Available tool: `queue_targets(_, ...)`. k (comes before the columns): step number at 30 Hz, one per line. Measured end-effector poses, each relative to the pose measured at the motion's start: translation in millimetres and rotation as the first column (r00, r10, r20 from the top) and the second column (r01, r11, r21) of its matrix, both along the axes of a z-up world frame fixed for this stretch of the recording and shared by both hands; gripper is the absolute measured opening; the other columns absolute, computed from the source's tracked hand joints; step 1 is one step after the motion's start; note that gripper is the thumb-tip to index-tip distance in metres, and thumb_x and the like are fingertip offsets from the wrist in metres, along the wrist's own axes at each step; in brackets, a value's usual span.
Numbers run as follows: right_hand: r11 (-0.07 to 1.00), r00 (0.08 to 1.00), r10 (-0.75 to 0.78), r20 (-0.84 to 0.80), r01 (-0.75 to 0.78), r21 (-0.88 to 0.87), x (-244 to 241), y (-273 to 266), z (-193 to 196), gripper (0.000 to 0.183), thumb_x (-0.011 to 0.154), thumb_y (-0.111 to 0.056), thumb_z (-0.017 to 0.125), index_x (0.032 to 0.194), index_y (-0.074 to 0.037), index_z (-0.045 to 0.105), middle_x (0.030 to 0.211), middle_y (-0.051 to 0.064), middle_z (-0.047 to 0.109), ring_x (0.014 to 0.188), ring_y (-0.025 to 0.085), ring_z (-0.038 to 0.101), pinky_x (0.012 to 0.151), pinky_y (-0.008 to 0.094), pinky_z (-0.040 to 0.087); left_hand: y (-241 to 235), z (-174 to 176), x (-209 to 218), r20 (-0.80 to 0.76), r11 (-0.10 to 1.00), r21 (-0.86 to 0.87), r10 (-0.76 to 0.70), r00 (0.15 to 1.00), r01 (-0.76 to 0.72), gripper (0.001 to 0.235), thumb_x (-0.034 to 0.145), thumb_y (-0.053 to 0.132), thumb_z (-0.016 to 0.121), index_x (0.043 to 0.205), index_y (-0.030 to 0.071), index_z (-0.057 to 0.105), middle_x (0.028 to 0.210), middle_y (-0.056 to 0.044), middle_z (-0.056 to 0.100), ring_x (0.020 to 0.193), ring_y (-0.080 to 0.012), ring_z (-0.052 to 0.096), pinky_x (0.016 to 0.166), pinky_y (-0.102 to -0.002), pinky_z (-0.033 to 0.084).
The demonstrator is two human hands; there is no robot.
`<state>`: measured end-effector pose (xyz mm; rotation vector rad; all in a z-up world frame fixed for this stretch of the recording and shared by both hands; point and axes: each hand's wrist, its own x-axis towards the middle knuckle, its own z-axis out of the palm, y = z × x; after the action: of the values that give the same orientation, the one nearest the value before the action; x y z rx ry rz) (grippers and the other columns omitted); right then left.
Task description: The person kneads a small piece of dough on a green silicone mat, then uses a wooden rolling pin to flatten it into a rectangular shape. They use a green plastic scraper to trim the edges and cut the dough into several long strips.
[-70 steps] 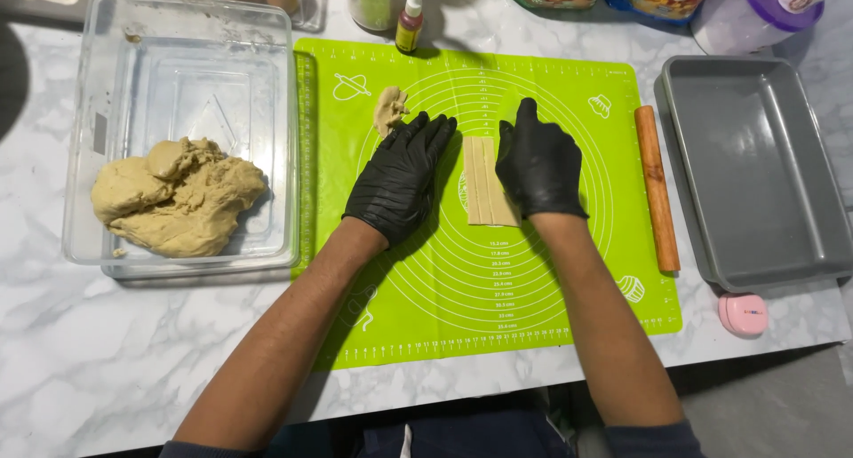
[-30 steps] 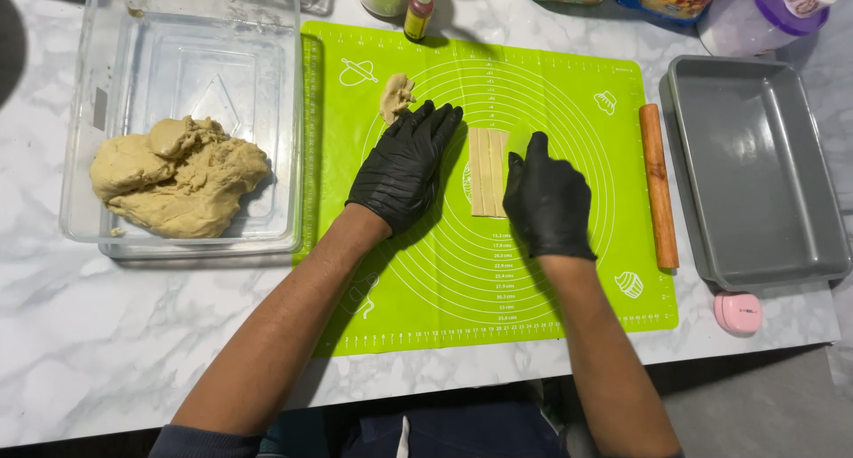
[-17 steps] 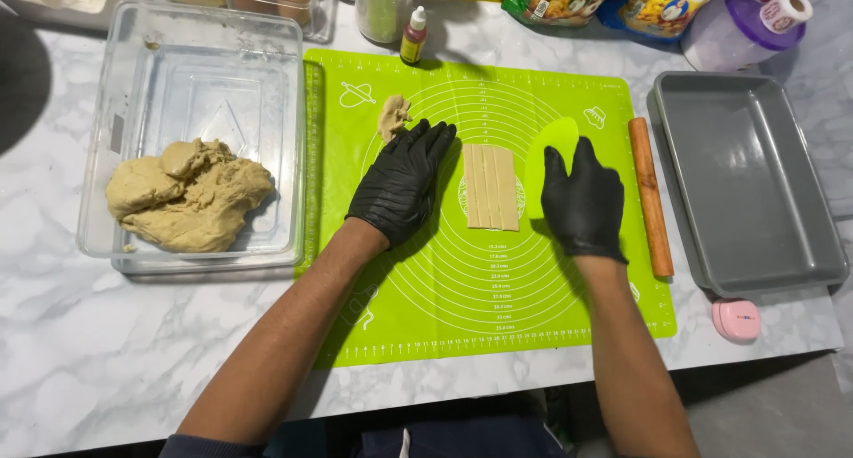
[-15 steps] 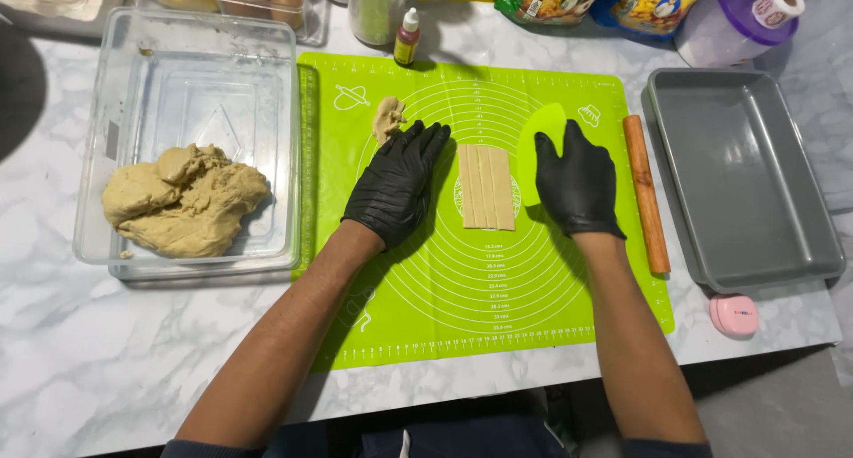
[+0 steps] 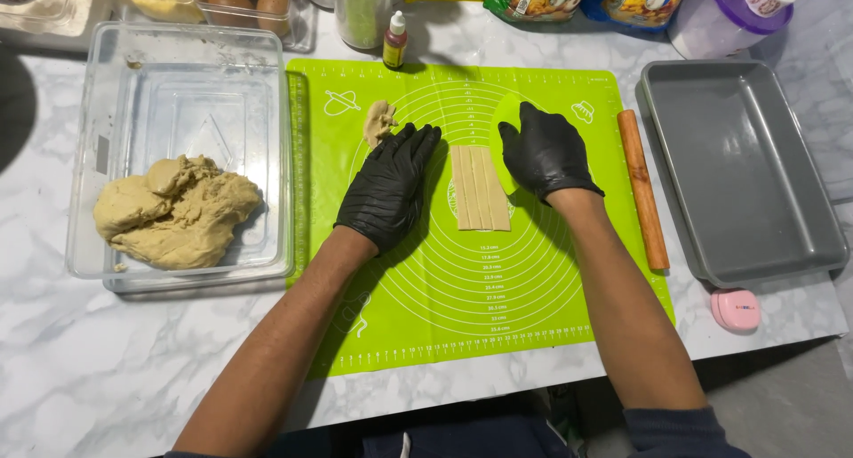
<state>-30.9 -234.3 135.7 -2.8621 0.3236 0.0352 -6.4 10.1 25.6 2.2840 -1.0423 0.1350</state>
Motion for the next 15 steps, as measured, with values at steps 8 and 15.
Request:
queue_targets(8, 1.0, 0.999, 0.018, -0.029, -0.018, 0.0, -0.3, 2.2, 8.3, 0.059, 0.104, -0.04, 0.054, 0.144, 0.003, 0.056, 0.124, 0.029, 0.069, 0.12, 0.047, 0.064, 0.101, 0.06, 0.05, 1.1, 5.6, -3.7, 0.005, 1.0, 0.014, 0.016, 1.0, -0.016, 0.076, 0.094, 0.017, 0.048, 0.166, 0.015, 0.024, 0.165, -0.013, 0.035, 0.156, -0.0362, 0.024, 0.126, -0.051, 0.023)
queue_targets(15, 0.996, 0.996, 0.072, -0.059, -0.075, -0.054, 4.5, 3.8, 7.0, 0.059, 0.103, -0.036, 0.055, 0.146, 0.005, 0.055, 0.125, 0.029, 0.069, 0.121, 0.046, 0.064, 0.101, 0.06, 0.049, -0.4, 2.1, -1.6, -0.001, 1.0, 0.012, 0.015, 1.0, -0.015, 0.076, 0.094, 0.018, 0.05, 0.166, 0.015, 0.025, 0.166, -0.014, 0.035, 0.156, -0.037, 0.024, 0.125, -0.052, 0.023)
